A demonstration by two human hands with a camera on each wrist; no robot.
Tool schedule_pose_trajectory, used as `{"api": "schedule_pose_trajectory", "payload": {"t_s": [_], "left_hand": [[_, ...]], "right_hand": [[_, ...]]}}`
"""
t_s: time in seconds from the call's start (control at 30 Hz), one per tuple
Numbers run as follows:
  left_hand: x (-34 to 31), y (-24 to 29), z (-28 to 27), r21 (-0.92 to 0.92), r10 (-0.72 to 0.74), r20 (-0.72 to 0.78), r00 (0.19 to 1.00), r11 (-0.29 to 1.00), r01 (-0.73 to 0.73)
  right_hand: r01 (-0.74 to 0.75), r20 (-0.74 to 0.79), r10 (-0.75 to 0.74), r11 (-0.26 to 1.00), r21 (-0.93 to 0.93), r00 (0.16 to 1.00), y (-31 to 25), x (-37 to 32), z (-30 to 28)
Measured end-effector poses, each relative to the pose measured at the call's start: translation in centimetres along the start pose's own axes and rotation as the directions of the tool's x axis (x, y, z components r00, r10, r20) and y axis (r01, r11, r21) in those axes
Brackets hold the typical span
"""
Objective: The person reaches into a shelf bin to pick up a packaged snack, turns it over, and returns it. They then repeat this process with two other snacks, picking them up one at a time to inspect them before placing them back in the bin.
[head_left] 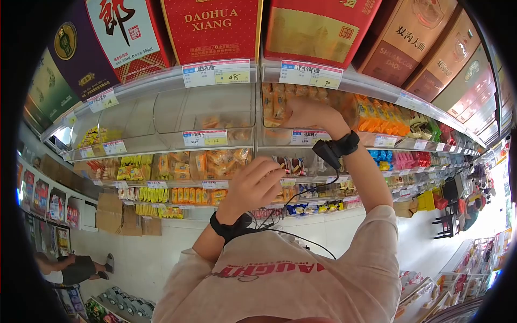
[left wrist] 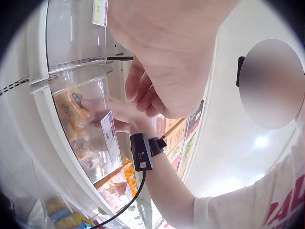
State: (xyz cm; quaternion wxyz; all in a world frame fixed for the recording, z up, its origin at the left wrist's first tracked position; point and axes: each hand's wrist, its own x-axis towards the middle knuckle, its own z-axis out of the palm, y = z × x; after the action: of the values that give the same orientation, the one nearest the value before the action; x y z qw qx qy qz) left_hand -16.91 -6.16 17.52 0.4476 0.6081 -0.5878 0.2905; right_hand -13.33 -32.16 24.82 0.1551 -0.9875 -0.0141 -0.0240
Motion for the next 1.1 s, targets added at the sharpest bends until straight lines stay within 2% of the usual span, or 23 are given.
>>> {"api": "schedule_pose_trajectory", "payload": {"t_s": [0.03, 0.13, 0.23, 0.33, 0.43, 0.53, 0.63, 0.73, 0.83, 0.93, 1.1], "left_hand": [[0.0, 0.1, 0.1, -0.01, -0.015, 0.009, 1.0, 1.0, 0.015], [0.1, 0.3, 0.2, -0.019, -0.027, 0.026, 0.999, 0.999, 0.028], [0.2, 0.4, 0.3, -0.019, -0.021, 0.029, 0.999, 1.0, 0.021], [0.3, 0.4, 0.2, -0.019, -0.018, 0.019, 1.0, 1.0, 0.019], [0.3, 0.1, 0.1, 0.0, 0.006, 0.003, 1.0, 1.0, -0.006], [0.3, -0.1, -0.2, 0.013, 0.017, -0.01, 1.0, 1.0, -0.017], [-0.1, 0.1, -0.3, 0.004, -0.026, -0.012, 1.0, 1.0, 0.026], [-0.3, -0.2, -0.3, 0.009, -0.055, -0.014, 0.998, 0.998, 0.056], [-0.2, -0.3, 0.0, -0.006, -0.057, 0.01, 0.998, 0.998, 0.057], [0.1, -0.4, 0.2, -0.001, -0.074, 0.004, 0.997, 0.997, 0.074], [1.5, -0.7, 1.0, 0.021, -0.139, 0.018, 0.99, 0.99, 0.139]], "right_hand": [[0.012, -0.041, -0.011, 1.0, 0.026, 0.999, 0.4, 0.2, 0.4], [-0.088, 0.159, 0.096, 0.995, -0.055, 0.983, -0.2, 0.8, -0.6], [-0.095, 0.209, 0.112, 0.991, -0.089, 0.972, -0.5, 0.7, -1.0], [-0.098, 0.218, 0.121, 0.989, -0.114, 0.968, -0.7, 0.9, -1.1], [-0.021, 0.178, 0.061, 0.976, -0.217, 0.982, -0.3, 1.4, -0.7], [-0.032, 0.261, 0.057, 0.995, -0.099, 0.964, 0.3, 1.4, -2.0], [0.03, 0.238, -0.049, 0.996, 0.081, 0.97, 1.2, 0.4, -3.8], [0.065, 0.196, -0.17, 0.889, 0.453, 0.966, 1.8, 0.0, -3.1], [0.114, 0.122, -0.178, 0.906, 0.408, 0.976, 2.3, -0.7, -2.0], [0.063, 0.119, -0.146, 0.848, 0.527, 0.982, 2.1, -1.5, -1.8], [0.207, -0.035, -0.208, 0.91, 0.359, 0.977, 0.8, -3.7, -0.3]]}}
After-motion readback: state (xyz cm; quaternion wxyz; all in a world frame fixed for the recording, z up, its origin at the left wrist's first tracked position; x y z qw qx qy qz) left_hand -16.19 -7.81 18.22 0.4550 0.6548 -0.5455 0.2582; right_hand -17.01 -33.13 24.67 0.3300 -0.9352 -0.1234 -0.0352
